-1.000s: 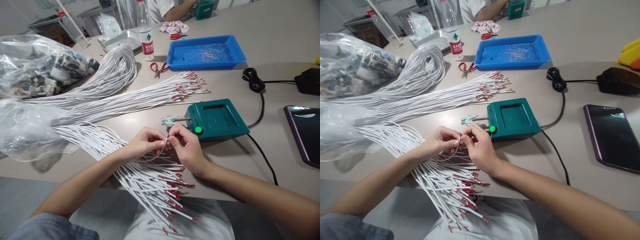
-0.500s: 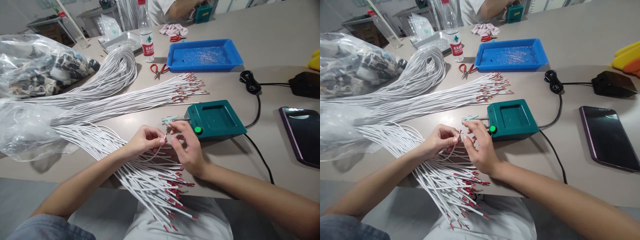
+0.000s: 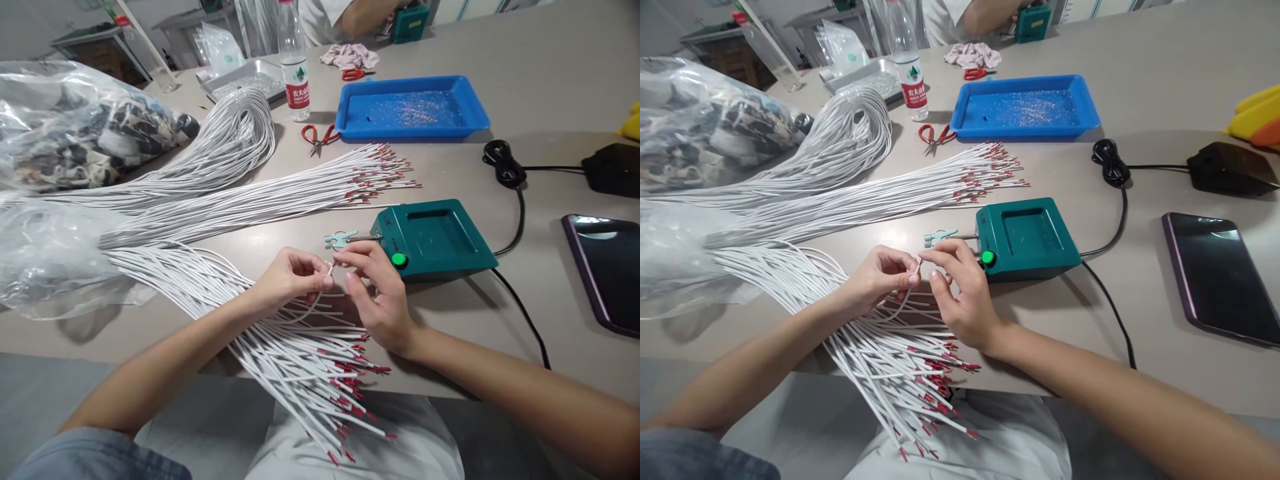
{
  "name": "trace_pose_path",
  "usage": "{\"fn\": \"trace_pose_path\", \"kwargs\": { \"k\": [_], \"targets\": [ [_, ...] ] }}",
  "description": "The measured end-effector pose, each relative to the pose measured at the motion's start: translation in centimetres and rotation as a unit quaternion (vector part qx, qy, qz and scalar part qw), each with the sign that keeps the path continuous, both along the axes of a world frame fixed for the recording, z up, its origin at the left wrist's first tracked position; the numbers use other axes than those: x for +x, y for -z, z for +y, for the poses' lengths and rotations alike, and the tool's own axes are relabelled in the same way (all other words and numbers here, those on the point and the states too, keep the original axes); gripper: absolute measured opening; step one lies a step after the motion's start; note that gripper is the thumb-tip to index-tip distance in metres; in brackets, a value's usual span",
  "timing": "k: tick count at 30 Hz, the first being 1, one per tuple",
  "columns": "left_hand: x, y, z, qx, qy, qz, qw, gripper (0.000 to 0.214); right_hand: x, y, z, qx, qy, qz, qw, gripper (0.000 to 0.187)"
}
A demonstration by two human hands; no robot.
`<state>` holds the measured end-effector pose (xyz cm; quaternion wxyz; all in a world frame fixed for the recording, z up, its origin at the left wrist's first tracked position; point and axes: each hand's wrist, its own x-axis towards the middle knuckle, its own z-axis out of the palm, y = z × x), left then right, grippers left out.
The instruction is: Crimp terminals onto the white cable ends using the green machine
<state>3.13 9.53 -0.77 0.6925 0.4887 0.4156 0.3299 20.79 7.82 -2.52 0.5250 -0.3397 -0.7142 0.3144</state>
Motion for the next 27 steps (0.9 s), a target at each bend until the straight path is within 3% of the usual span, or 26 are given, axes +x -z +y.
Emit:
{"fn": "trace_pose_path", "kwargs": {
  "k": [18, 23, 27],
  "targets": [
    [0.14, -0.05, 0.12, 0.007, -0.027, 0.002, 1.000, 0.030, -0.03, 0.24, -0.08, -0.010, 0.011, 0.011, 1.000, 0.021],
    [0.33, -0.27, 0.09, 0.018, -0.026, 0.021, 0.999, 0.030, -0.09, 0.19, -0.08, -0.046, 0.003, 0.014, 0.999, 0.027],
    [0.47, -0.31, 0.07, 0.015, -0.016, 0.035, 0.999, 0.029, -0.11, 0.10, -0.06, -0.036, 0.003, 0.000, 0.999, 0.030]
  ]
}}
